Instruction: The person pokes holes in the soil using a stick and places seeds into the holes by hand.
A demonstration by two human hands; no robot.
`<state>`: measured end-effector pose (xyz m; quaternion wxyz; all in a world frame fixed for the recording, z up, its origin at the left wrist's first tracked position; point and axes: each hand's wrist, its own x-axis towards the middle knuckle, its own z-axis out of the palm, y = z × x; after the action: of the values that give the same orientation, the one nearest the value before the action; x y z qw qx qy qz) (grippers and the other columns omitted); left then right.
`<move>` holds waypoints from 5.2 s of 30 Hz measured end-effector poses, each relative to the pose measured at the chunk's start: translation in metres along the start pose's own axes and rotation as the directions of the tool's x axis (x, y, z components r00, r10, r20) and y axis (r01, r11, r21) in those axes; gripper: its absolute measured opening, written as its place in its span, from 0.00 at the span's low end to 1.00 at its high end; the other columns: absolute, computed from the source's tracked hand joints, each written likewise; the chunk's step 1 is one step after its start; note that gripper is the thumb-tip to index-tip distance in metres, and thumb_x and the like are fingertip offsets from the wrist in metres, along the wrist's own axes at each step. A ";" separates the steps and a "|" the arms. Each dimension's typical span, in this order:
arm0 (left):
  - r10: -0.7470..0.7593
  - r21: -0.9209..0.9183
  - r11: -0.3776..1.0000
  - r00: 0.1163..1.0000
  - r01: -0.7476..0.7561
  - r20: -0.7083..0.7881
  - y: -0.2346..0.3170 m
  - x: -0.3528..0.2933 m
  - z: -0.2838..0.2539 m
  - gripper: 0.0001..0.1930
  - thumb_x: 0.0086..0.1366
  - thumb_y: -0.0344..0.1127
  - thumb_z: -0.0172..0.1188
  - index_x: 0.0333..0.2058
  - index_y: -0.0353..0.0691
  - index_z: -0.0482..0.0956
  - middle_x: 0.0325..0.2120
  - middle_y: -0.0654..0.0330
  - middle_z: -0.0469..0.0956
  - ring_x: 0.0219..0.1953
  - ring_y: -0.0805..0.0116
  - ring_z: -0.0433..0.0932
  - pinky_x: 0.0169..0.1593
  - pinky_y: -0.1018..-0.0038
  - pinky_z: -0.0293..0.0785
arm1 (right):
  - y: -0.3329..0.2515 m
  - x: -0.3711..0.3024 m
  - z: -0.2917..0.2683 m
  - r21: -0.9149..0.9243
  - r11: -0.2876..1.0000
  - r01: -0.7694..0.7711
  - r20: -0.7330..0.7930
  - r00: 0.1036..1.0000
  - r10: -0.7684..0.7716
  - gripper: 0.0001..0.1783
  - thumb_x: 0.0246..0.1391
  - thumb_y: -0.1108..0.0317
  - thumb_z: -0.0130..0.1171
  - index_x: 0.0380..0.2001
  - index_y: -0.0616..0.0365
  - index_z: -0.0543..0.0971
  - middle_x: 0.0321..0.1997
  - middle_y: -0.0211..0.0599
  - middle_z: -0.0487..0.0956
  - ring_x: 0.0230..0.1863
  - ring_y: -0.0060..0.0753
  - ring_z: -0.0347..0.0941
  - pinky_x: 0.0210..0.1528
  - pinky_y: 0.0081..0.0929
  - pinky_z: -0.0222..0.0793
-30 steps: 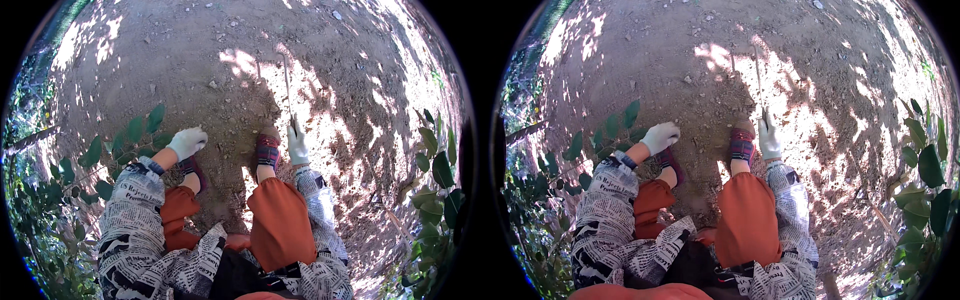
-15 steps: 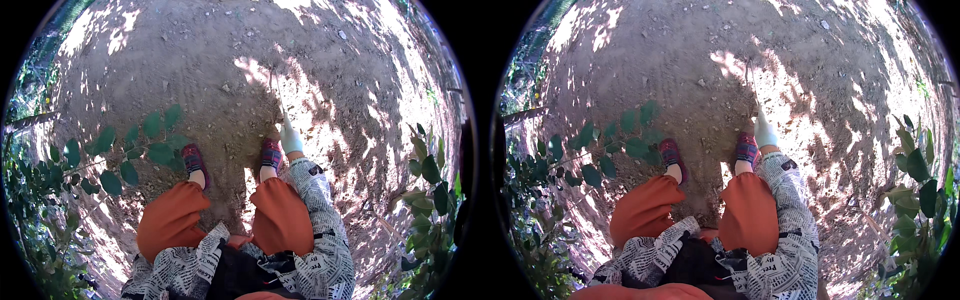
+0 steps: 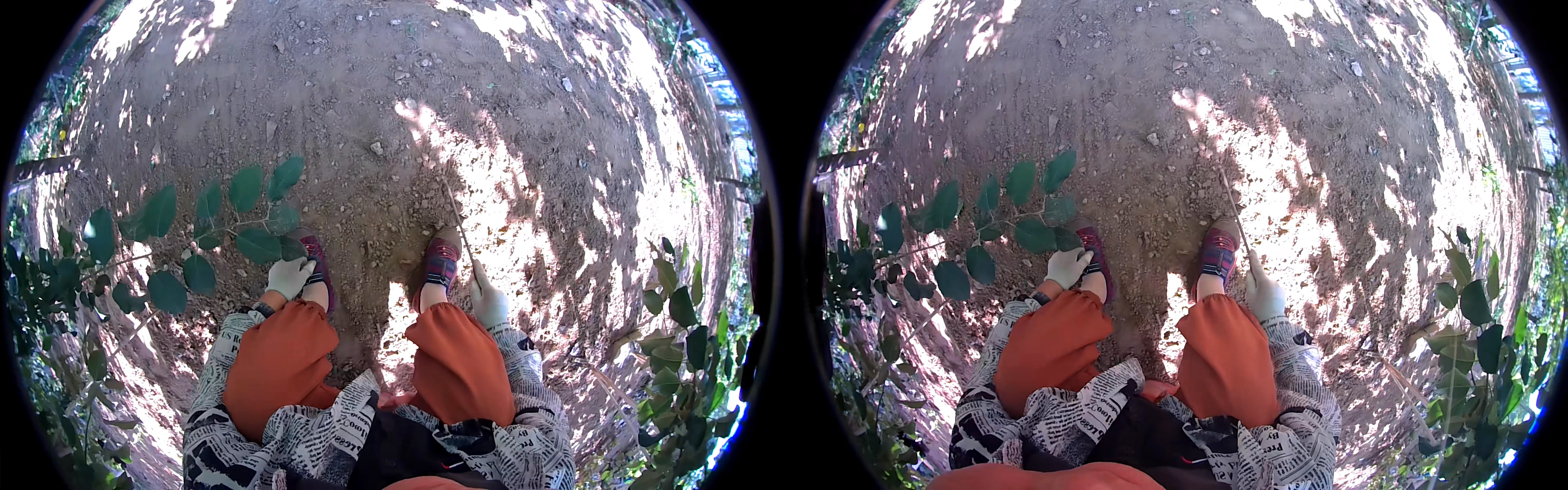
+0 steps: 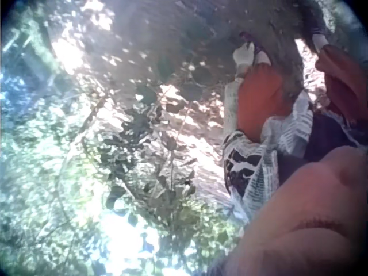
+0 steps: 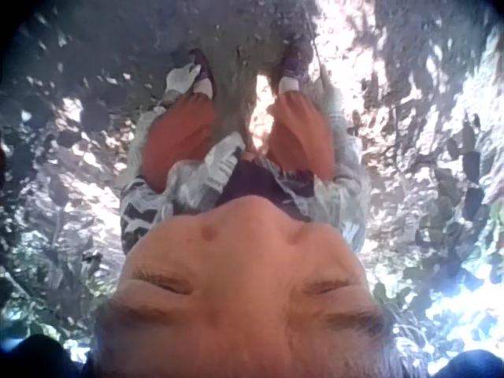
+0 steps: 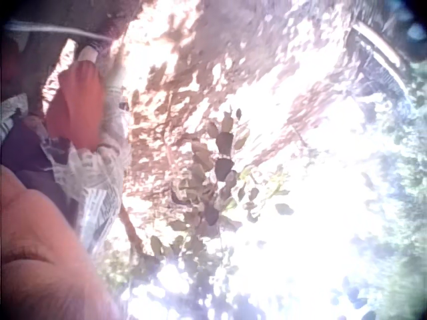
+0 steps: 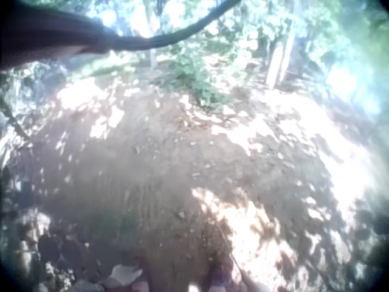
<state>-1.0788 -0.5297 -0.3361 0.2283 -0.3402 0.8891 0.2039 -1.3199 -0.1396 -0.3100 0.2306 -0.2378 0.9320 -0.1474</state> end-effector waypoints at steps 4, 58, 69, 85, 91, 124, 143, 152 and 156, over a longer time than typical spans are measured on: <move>0.013 -0.080 0.997 0.994 -0.004 0.110 0.009 0.019 0.006 0.18 0.65 0.51 0.51 0.32 0.41 0.78 0.28 0.51 0.80 0.34 0.45 0.79 0.38 0.51 0.74 | -0.037 0.104 -0.010 0.093 0.994 -0.063 -0.042 0.997 0.067 0.28 0.64 0.55 0.45 0.67 0.34 0.58 0.23 0.55 0.78 0.26 0.59 0.75 0.30 0.50 0.69; 0.353 -0.217 0.894 0.915 -0.391 -0.194 0.013 0.040 0.032 0.13 0.62 0.41 0.58 0.27 0.38 0.72 0.27 0.49 0.73 0.31 0.46 0.73 0.35 0.54 0.68 | -0.145 0.174 -0.002 -0.084 0.980 0.182 0.091 0.980 -0.175 0.28 0.63 0.53 0.45 0.66 0.32 0.60 0.27 0.52 0.80 0.30 0.56 0.78 0.35 0.49 0.72; 0.344 -0.171 0.916 0.930 -0.363 -0.129 0.015 0.038 0.021 0.14 0.64 0.43 0.55 0.29 0.38 0.74 0.28 0.51 0.74 0.32 0.47 0.74 0.35 0.54 0.69 | -0.166 0.135 0.024 -0.188 0.950 0.250 0.287 0.939 -0.190 0.30 0.63 0.53 0.44 0.68 0.37 0.54 0.26 0.51 0.80 0.30 0.58 0.78 0.33 0.50 0.72; 0.346 -0.222 0.891 0.909 -0.396 -0.233 0.003 0.039 0.037 0.12 0.64 0.43 0.54 0.35 0.39 0.76 0.29 0.52 0.75 0.34 0.49 0.75 0.38 0.55 0.71 | -0.222 0.213 0.008 -0.089 0.979 0.183 0.171 0.971 -0.166 0.27 0.64 0.50 0.43 0.66 0.30 0.59 0.32 0.55 0.81 0.34 0.61 0.78 0.39 0.50 0.73; 0.355 -0.181 0.902 0.912 -0.392 -0.204 0.009 0.040 0.031 0.11 0.63 0.42 0.54 0.36 0.40 0.77 0.29 0.53 0.75 0.35 0.49 0.75 0.39 0.54 0.72 | -0.267 0.234 0.059 -0.155 0.957 0.245 0.183 0.959 -0.215 0.29 0.64 0.50 0.42 0.67 0.34 0.56 0.32 0.55 0.81 0.35 0.60 0.78 0.40 0.52 0.73; 0.350 -0.143 0.907 0.898 -0.396 -0.265 0.007 0.041 0.038 0.11 0.63 0.43 0.55 0.32 0.41 0.76 0.28 0.53 0.75 0.33 0.49 0.75 0.37 0.54 0.71 | -0.291 0.149 0.085 -0.059 0.900 0.432 0.442 0.820 -0.364 0.30 0.62 0.53 0.44 0.67 0.33 0.55 0.31 0.53 0.81 0.33 0.60 0.77 0.38 0.52 0.71; 0.356 -0.201 0.900 0.918 -0.387 -0.175 0.007 0.044 0.034 0.11 0.64 0.41 0.54 0.29 0.38 0.74 0.27 0.50 0.74 0.32 0.46 0.74 0.37 0.53 0.69 | -0.189 0.237 -0.006 -0.252 0.962 0.101 0.199 0.979 -0.050 0.28 0.64 0.51 0.41 0.67 0.34 0.57 0.38 0.55 0.81 0.41 0.59 0.78 0.45 0.51 0.71; 0.352 -0.205 0.901 0.921 -0.381 -0.166 0.013 0.045 0.035 0.12 0.65 0.42 0.54 0.30 0.38 0.73 0.28 0.50 0.74 0.32 0.45 0.74 0.38 0.53 0.70 | -0.081 0.067 -0.022 -0.232 0.949 0.211 0.328 0.936 -0.128 0.30 0.62 0.53 0.45 0.67 0.32 0.57 0.27 0.53 0.80 0.27 0.58 0.77 0.34 0.50 0.72; 0.362 -0.184 0.893 0.900 -0.410 -0.244 0.007 0.042 0.041 0.12 0.65 0.43 0.54 0.31 0.39 0.72 0.29 0.52 0.72 0.32 0.46 0.73 0.36 0.53 0.69 | -0.080 0.054 -0.047 -0.214 0.948 0.234 0.324 0.933 -0.157 0.29 0.62 0.52 0.46 0.66 0.29 0.59 0.22 0.46 0.79 0.25 0.54 0.77 0.31 0.48 0.72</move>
<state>-1.1006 -0.5254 -0.3914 0.0497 -0.1992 0.9278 0.3114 -1.3554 -0.2267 -0.2585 0.3229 -0.3766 0.8682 -0.0134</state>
